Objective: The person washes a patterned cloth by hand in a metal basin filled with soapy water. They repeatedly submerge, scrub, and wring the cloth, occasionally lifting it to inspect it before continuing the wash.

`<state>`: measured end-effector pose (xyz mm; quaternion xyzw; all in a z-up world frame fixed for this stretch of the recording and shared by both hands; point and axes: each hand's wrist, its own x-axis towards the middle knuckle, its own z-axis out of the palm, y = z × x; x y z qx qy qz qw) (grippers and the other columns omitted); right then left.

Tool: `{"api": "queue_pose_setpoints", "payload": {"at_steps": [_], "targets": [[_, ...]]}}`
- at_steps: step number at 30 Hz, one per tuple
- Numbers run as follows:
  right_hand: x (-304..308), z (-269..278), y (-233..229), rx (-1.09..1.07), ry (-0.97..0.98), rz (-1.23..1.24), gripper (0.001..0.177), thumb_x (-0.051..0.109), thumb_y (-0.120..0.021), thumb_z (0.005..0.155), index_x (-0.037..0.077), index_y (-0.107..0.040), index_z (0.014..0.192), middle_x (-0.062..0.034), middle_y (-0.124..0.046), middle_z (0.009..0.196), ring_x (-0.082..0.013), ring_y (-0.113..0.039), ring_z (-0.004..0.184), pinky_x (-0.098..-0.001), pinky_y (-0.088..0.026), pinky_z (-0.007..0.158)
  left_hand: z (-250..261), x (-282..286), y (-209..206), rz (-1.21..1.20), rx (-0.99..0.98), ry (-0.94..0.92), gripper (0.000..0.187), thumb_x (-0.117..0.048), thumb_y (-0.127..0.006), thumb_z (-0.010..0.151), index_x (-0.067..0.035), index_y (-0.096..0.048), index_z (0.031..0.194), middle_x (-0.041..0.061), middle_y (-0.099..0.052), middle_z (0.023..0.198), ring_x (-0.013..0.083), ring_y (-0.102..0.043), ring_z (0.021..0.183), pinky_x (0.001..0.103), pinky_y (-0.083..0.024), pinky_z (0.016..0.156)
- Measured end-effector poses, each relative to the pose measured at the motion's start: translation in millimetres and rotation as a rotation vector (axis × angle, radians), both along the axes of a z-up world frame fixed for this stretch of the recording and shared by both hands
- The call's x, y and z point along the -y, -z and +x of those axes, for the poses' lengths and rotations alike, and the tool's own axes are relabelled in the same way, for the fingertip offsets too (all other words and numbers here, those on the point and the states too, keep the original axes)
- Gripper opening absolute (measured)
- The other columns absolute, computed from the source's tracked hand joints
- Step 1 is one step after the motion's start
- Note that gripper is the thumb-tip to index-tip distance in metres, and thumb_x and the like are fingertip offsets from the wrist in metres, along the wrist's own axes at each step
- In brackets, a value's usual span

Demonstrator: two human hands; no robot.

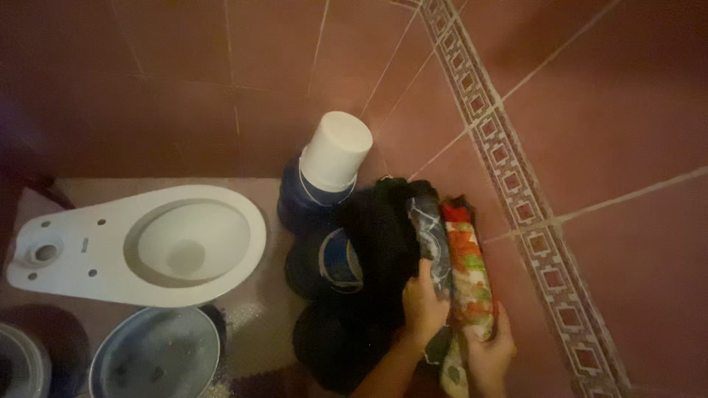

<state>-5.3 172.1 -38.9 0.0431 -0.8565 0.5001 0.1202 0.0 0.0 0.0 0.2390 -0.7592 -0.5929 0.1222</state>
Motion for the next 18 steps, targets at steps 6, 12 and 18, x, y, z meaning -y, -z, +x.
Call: {"api": "queue_pose_setpoints", "payload": {"at_steps": [6, 12, 18], "targets": [[12, 12, -39, -0.085, 0.003, 0.227, 0.079, -0.001, -0.077, 0.070, -0.005, -0.053, 0.144, -0.0226, -0.069, 0.126, -0.0270, -0.067, 0.112, -0.0382, -0.052, 0.097, -4, 10, 24, 0.352, -0.176, -0.060, 0.049, -0.003, -0.071, 0.078, -0.012, -0.052, 0.121, 0.014, -0.076, 0.105, 0.0298, -0.075, 0.098, 0.044, -0.058, 0.085], [34, -7, -39, -0.060, -0.037, 0.170, 0.077, 0.003, -0.072, 0.073, 0.001, -0.053, 0.148, -0.0222, -0.071, 0.124, -0.0292, -0.069, 0.110, -0.0389, -0.054, 0.095, -61, 47, 118, 0.370, -0.119, -0.234, 0.071, 0.000, -0.077, 0.076, -0.012, -0.048, 0.140, 0.013, -0.064, 0.126, 0.0310, -0.061, 0.117, 0.044, -0.049, 0.097], [49, 0, -23, 0.212, -0.015, 0.324, 0.083, 0.007, -0.079, 0.069, 0.010, -0.052, 0.148, -0.0218, -0.074, 0.113, -0.0300, -0.075, 0.099, -0.0408, -0.057, 0.086, -70, 70, 137, -0.010, 0.247, -0.306, 0.060, -0.019, -0.074, 0.084, -0.007, -0.054, 0.140, 0.023, -0.071, 0.112, 0.0440, -0.060, 0.116, 0.047, -0.045, 0.104]]}}
